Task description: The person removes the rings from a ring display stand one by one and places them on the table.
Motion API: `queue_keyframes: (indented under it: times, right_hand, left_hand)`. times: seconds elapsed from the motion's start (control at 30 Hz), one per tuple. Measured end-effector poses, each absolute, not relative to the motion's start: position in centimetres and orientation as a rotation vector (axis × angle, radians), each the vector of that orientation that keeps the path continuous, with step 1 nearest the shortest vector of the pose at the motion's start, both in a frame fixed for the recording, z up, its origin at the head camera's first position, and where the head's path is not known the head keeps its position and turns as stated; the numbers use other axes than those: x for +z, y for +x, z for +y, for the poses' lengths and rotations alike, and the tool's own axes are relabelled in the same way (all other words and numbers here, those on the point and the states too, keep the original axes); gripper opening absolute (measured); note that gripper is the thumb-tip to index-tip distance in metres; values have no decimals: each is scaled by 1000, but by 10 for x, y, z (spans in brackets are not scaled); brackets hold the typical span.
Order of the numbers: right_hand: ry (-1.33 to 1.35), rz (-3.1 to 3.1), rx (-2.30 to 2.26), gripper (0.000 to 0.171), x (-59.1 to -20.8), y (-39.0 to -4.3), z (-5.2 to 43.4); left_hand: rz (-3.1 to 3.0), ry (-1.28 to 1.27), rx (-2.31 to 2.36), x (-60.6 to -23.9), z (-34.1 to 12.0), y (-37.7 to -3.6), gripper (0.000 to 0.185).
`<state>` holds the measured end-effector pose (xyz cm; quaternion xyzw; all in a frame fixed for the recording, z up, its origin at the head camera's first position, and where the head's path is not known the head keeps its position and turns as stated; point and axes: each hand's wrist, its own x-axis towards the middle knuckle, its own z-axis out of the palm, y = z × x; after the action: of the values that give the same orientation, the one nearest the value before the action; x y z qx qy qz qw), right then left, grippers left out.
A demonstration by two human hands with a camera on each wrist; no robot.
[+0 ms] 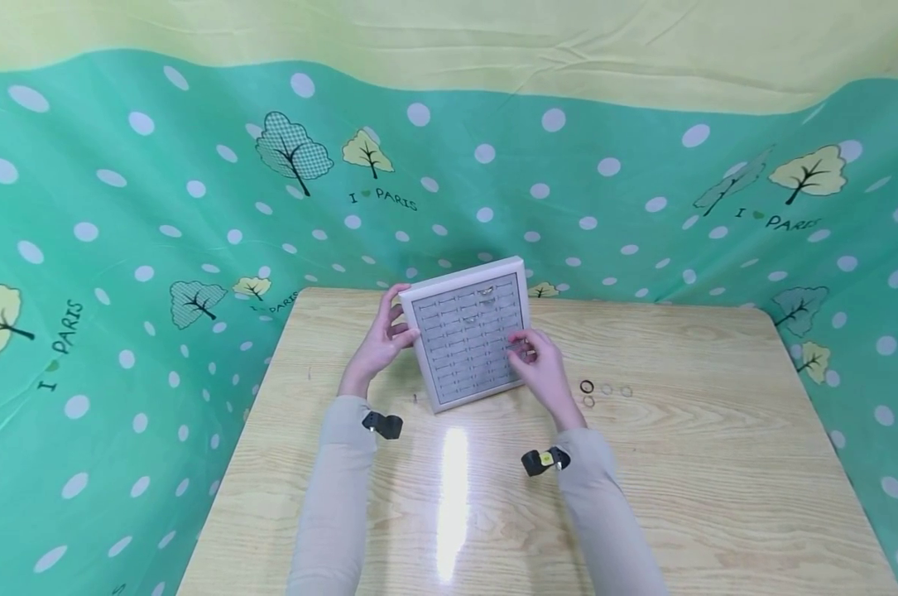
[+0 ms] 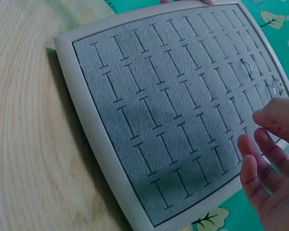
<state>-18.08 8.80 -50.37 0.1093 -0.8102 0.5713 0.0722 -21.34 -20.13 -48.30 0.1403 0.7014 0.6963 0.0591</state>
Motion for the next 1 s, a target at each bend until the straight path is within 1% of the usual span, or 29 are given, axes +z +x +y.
queue_keyframes:
  times: [0.4, 0.67, 1.0]
  right_hand:
    - [382, -2447, 1680, 22, -489, -193, 74]
    - [413, -2485, 1679, 25, -484, -199, 63]
    - [523, -2491, 1616, 26, -478, -207, 50]
  left_hand:
    - [2111, 430, 2120, -483, -202, -215, 79]
    - [2132, 442, 2112, -484, -202, -214, 79]
    - [2153, 455, 2094, -483, -201, -213, 78]
